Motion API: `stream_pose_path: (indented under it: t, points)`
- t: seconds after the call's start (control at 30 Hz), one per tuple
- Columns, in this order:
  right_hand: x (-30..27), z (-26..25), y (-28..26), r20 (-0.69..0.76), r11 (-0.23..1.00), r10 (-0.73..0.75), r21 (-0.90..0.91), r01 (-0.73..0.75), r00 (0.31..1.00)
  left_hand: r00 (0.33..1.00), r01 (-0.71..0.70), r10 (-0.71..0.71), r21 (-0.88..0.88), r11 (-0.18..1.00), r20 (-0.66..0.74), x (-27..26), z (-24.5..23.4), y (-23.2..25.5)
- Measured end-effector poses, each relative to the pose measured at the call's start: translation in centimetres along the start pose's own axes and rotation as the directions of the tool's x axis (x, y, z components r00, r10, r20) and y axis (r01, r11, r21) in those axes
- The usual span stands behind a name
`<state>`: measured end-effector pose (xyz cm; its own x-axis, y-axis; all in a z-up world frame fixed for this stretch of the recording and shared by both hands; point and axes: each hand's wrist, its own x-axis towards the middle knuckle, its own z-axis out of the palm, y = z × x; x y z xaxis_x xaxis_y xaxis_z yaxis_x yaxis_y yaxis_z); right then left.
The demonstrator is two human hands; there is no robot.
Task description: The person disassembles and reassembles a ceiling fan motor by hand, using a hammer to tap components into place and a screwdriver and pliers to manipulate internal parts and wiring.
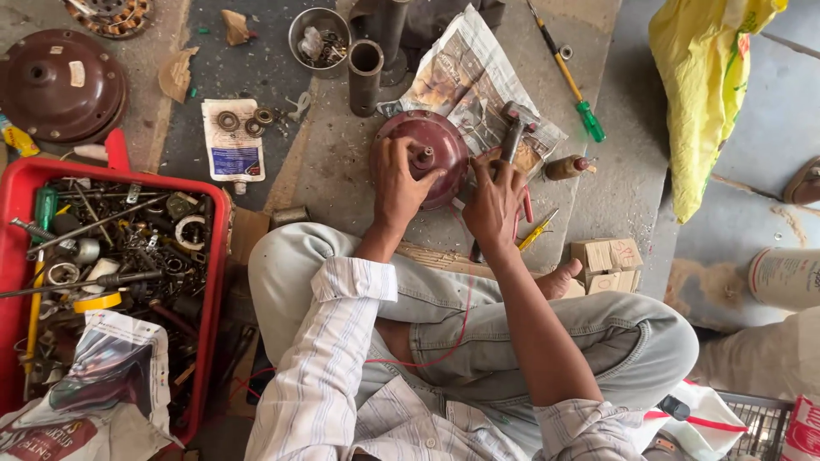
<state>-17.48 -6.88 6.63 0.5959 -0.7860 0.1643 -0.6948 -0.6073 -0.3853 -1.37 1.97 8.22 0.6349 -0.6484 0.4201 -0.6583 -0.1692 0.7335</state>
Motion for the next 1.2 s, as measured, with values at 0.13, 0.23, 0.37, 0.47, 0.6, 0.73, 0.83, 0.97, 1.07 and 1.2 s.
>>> stream_pose_path:
  t: [0.13, 0.23, 0.37, 0.47, 0.6, 0.73, 0.83, 0.97, 1.07, 1.2]
  points:
    - [1.4, 1.1, 0.0, 0.05, 0.968, -0.012, 0.249, -0.001, 0.999, 0.994, -0.078, 0.083, -0.083, 0.994, 0.064, -0.3, 0.3, -0.9]
    - [2.2, 1.9, 0.5, 0.198, 0.949, -0.004, 0.31, -0.059, 0.98, 0.986, -0.108, 0.12, -0.101, 0.989, 0.112, -1.2, 1.5, -2.1]
    - [2.5, 3.0, 1.3, 0.578, 0.754, 0.347, 0.296, -0.587, 0.738, 0.99, -0.093, 0.101, -0.091, 0.991, 0.095, -1.2, 2.3, -2.9]
    - [2.8, 5.5, 3.0, 0.442, 0.636, 0.23, 0.606, -0.477, 0.867, 0.993, -0.083, 0.087, -0.052, 0.995, 0.082, -0.8, 2.0, -2.2]
    - [2.5, 5.5, 2.9, 0.412, 0.659, 0.296, 0.565, -0.496, 0.862, 0.933, 0.267, -0.193, -0.225, 0.937, 0.305, 0.4, 0.6, -1.2]
    - [1.8, 2.9, 0.4, 0.47, 0.631, 0.402, 0.48, -0.61, 0.786, 0.981, 0.014, 0.005, -0.101, 0.995, 0.194, 0.8, -1.3, -3.0]
    - [2.0, 2.3, 0.2, 0.488, 0.615, 0.403, 0.482, -0.624, 0.775, 0.993, 0.018, -0.027, 0.082, 0.996, 0.116, 0.9, 0.0, -4.9]
    - [1.8, 3.7, 0.7, 0.169, 0.864, 0.257, 0.4, -0.304, 0.952, 0.944, 0.288, -0.308, 0.157, 0.945, 0.122, 0.7, 2.1, -6.2]
    - [2.1, 2.4, -0.1, 0.273, 0.733, 0.368, 0.504, -0.458, 0.889, 0.906, 0.391, -0.406, 0.132, 0.911, 0.12, 0.6, 1.1, -4.7]
    - [3.5, -2.2, -1.1, 0.197, 0.739, 0.227, 0.602, -0.301, 0.954, 0.938, 0.347, -0.341, -0.178, 0.921, 0.067, 0.9, -1.0, -1.9]
